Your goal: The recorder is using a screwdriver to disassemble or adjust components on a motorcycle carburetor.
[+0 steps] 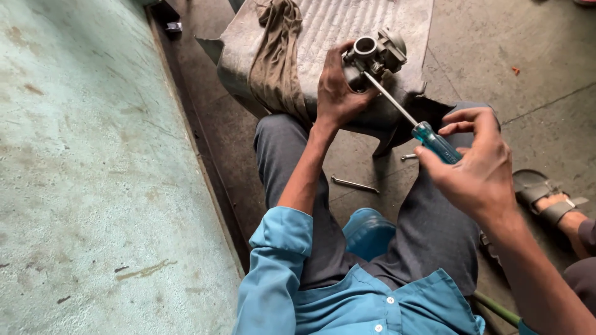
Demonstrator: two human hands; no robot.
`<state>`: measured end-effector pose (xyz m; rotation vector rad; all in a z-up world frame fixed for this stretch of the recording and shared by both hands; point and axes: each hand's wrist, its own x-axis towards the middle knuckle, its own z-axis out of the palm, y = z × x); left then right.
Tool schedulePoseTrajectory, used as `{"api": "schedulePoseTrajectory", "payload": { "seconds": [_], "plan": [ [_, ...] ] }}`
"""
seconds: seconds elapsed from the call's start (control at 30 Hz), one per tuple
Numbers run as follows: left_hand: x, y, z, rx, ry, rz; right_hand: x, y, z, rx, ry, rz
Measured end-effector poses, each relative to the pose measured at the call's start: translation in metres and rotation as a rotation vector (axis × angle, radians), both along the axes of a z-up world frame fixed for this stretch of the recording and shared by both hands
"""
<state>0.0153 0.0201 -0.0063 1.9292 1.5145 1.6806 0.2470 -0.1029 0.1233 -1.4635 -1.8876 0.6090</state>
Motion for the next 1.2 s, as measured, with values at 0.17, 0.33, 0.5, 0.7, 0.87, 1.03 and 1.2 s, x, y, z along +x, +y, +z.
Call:
{"api": "schedulePoseTrajectory", "payload": {
  "seconds": [0.17,0.33,0.5,0.7,0.87,1.03,1.2],
  "plan": [
    [0.0,-0.002,0.004,-0.041,-0.045,-0.008,-0.003,-0.007,0.029,0.178,-0.143,0.215],
    [-0.004,0.004,-0.004,-0.011,-0.016,-0.011,-0.018,-0.013,0.04,0.45,-0.292,0.262],
    [-0.008,0.011,-0.015,0.064,0.022,-0.059,-0.021,-0.013,0.025,0.475,-0.171,0.242],
    [-0.006,0.006,-0.014,0.074,0.028,-0.014,-0.021,-0.011,0.037,0.249,-0.024,0.15],
    [-0.004,0.004,-0.013,0.045,0.009,-0.021,-0.019,-0.008,0.036,0.386,-0.408,0.297],
    [-0.003,0.001,-0.005,0.021,-0.008,-0.02,-0.012,-0.007,0.021,0.403,-0.672,0.319],
    [-0.001,-0.003,0.003,0.024,-0.023,-0.024,0.0,0.003,-0.018,-0.183,0.436,0.083]
  ]
}}
